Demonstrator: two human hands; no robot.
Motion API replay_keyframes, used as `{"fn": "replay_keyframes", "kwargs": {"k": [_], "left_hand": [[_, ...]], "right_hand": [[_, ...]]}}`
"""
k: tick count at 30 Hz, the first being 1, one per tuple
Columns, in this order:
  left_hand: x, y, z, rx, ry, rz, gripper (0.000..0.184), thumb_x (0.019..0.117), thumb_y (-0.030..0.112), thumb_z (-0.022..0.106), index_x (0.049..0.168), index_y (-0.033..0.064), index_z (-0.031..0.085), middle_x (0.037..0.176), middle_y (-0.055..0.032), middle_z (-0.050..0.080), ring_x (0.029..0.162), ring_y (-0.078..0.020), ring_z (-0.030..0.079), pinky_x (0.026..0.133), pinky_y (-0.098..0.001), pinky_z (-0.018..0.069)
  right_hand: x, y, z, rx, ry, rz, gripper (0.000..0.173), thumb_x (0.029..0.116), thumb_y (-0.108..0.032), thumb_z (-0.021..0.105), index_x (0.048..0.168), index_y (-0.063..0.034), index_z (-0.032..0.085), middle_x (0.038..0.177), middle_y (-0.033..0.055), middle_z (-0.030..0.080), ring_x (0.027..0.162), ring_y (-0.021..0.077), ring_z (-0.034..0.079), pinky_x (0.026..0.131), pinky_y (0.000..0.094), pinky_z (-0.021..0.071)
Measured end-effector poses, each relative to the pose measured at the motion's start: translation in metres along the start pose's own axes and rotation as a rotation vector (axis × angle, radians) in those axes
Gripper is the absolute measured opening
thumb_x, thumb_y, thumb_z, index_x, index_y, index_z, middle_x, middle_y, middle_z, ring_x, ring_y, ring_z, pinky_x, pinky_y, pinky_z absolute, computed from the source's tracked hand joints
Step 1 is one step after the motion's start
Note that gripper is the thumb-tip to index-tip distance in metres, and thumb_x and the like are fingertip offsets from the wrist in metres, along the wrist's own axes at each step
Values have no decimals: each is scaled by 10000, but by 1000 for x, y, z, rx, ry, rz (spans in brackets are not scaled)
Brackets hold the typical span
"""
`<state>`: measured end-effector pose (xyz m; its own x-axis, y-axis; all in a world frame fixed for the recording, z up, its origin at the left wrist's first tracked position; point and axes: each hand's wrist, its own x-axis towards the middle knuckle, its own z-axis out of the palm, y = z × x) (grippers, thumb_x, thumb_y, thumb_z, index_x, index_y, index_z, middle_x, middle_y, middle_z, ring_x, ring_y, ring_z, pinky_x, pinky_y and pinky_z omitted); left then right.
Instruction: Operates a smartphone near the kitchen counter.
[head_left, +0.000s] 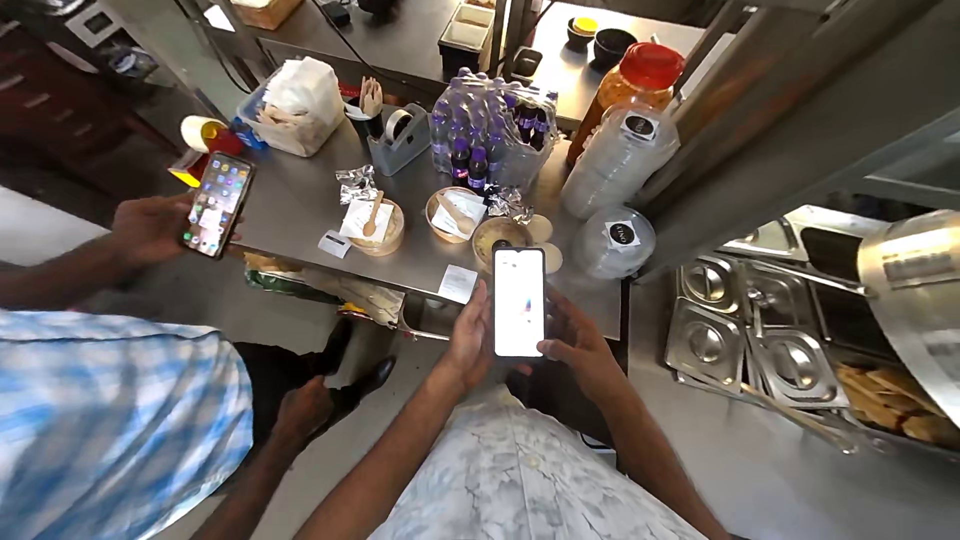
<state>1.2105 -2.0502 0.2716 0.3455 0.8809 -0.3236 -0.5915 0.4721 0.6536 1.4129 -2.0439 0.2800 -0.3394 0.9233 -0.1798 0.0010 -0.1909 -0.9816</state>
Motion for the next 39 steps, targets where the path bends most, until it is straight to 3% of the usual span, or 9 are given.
{"fn": "replay_keyframes", "kwargs": {"k": [8,11,15,20,22,25,29,33,39], "left_hand": [[0,-1,3,-2,-16,14,737,1019,708,204,1508,222,463,1363,-97,627,1165,-273,659,837,-491,609],[3,-9,9,21,15,58,724,1029,687,195,1487,211,490,1331,-83,652,1156,-247,665,875,-481,604],[2,-30,23,40,-86,69,702,1053,629,167,1485,147,437,1278,-69,659,1119,-171,659,924,-387,577],[-10,-14,14,396,-166,-64,651,1092,498,301,1528,22,383,1452,-125,541,1291,-190,566,1059,-407,503],[-16,4,-1,719,-25,24,614,1004,411,619,1503,90,458,1360,-101,623,1180,-190,640,977,-406,558],[-22,13,-31,1271,-44,120,1058,765,480,867,1616,242,285,1390,-70,589,1143,-192,639,988,-426,555],[-37,26,-37,1414,-116,83,957,770,412,874,1571,227,386,1097,-69,716,887,-194,698,848,-432,595],[-51,43,-40,1439,-205,165,933,769,400,883,1556,184,431,1155,-93,696,957,-196,675,902,-403,572],[-63,65,-39,1333,-209,233,871,720,346,916,1461,138,508,903,-44,683,726,-134,654,674,-322,593]], "right_hand": [[-1,5,1,-32,18,-25,872,822,-15,707,1594,-231,364,1382,67,612,1087,236,683,862,396,616],[-6,8,2,-24,81,11,786,877,-155,741,1575,-275,400,1367,71,621,1048,250,691,827,413,620],[-15,12,7,-380,212,6,1116,721,-473,881,1623,-241,266,1534,58,482,1327,150,544,1073,382,513],[-21,15,-12,-565,258,-41,1130,609,-412,924,1552,-97,388,1390,78,609,1226,128,614,1023,354,548],[-26,14,-26,-681,170,-84,1065,617,-354,913,1534,-100,434,1397,88,603,1243,168,605,1041,407,537],[-33,11,-37,-841,-38,-71,1037,621,-374,915,1533,-194,456,1399,37,605,1265,165,588,1064,432,519],[-29,-6,-31,-972,-291,-52,1053,615,-375,918,1544,-260,437,1391,27,602,1273,199,580,1057,471,509],[-17,-26,-22,-959,-438,-101,1087,596,-297,934,1556,-260,425,1364,72,611,1241,247,595,1037,500,508],[-5,-48,-14,-964,-546,-155,1115,636,-307,917,1594,-252,349,1371,110,589,1245,293,578,1023,524,500]]}}
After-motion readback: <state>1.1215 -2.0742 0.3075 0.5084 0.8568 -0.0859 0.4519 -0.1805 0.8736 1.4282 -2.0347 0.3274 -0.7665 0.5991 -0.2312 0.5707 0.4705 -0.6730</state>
